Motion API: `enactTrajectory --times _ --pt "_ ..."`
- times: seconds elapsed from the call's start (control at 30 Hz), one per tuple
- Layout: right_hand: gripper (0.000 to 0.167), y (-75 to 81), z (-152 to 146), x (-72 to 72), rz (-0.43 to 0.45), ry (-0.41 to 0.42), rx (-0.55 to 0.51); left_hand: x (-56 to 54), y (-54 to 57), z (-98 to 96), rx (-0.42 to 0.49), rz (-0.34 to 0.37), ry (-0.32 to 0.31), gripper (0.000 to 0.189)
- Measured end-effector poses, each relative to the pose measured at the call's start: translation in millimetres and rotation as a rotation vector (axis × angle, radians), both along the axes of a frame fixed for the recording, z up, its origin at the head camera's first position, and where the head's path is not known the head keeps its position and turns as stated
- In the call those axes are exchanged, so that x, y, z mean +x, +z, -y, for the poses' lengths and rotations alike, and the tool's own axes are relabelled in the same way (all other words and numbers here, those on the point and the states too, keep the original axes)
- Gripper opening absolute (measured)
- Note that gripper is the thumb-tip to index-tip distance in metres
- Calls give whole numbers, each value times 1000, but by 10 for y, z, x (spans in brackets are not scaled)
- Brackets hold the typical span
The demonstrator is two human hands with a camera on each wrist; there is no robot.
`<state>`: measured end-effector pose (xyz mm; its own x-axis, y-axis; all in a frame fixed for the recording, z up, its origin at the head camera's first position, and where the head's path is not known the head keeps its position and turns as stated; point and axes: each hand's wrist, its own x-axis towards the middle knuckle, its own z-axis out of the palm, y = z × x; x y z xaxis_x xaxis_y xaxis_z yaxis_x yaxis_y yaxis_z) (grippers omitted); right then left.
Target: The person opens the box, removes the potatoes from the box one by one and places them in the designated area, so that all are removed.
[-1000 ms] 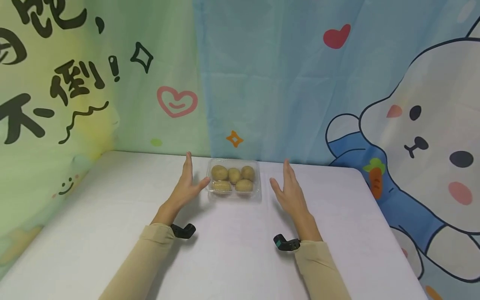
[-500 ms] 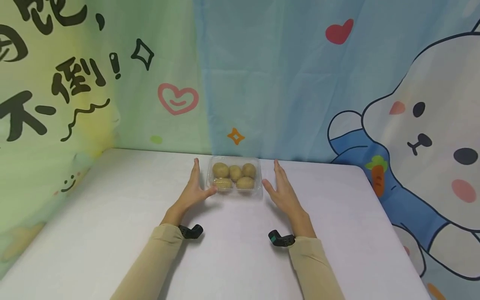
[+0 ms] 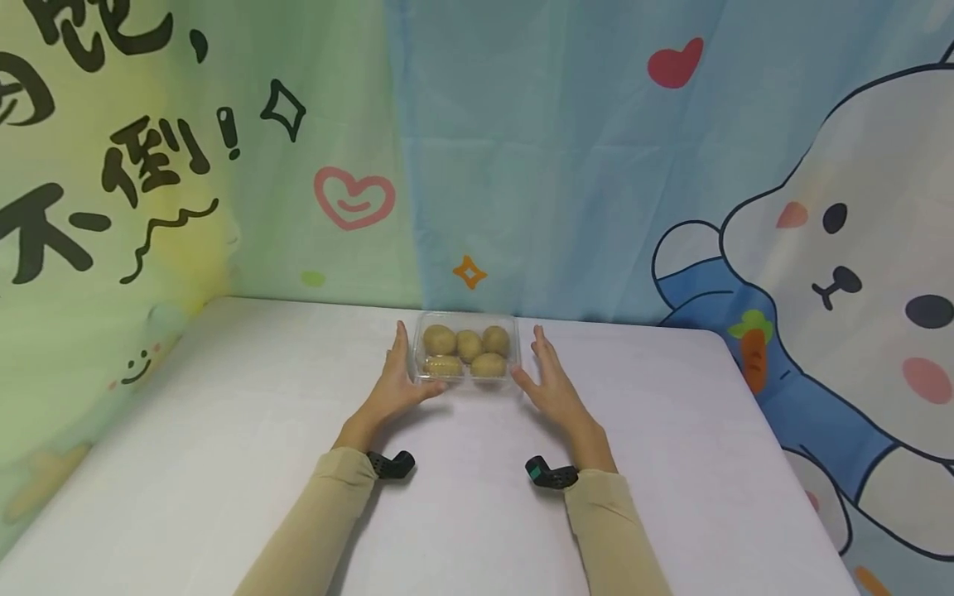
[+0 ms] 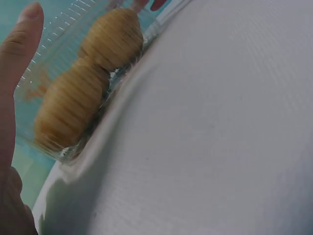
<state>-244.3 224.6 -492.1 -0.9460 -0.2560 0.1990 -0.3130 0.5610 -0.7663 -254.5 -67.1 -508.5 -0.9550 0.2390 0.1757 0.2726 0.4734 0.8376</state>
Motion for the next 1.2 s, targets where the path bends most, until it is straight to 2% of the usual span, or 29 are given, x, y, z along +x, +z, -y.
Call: enactTrajectory --times 0.2,0.4,0.53,0.6,0.77,0.8,0.97,1.2 --pt "82 -45 21 -16 14 -12 -13 -30 -31 6 -34 -36 -1 142" --pt "80 -89 25 -11 27 -1 -71 -63 -44 -13 -66 -38 -6 140" --pt "79 -131 37 -23 41 6 -86 -62 -43 -19 -116 -28 21 137" --pt "78 -86 70 1 53 10 -95 -60 -41 -10 -137 -22 33 136" --pt "83 -102 104 28 61 -7 -61 -65 -54 4 -149 -12 39 136" --pt "85 -157 95 10 56 -11 -46 -64 -59 3 -151 -10 42 136" --pt "95 -215 111 26 58 -26 17 -58 -75 -22 -193 -6 43 136" --pt "91 -183 168 46 91 -37 0 -43 -40 -23 -248 -27 67 133"
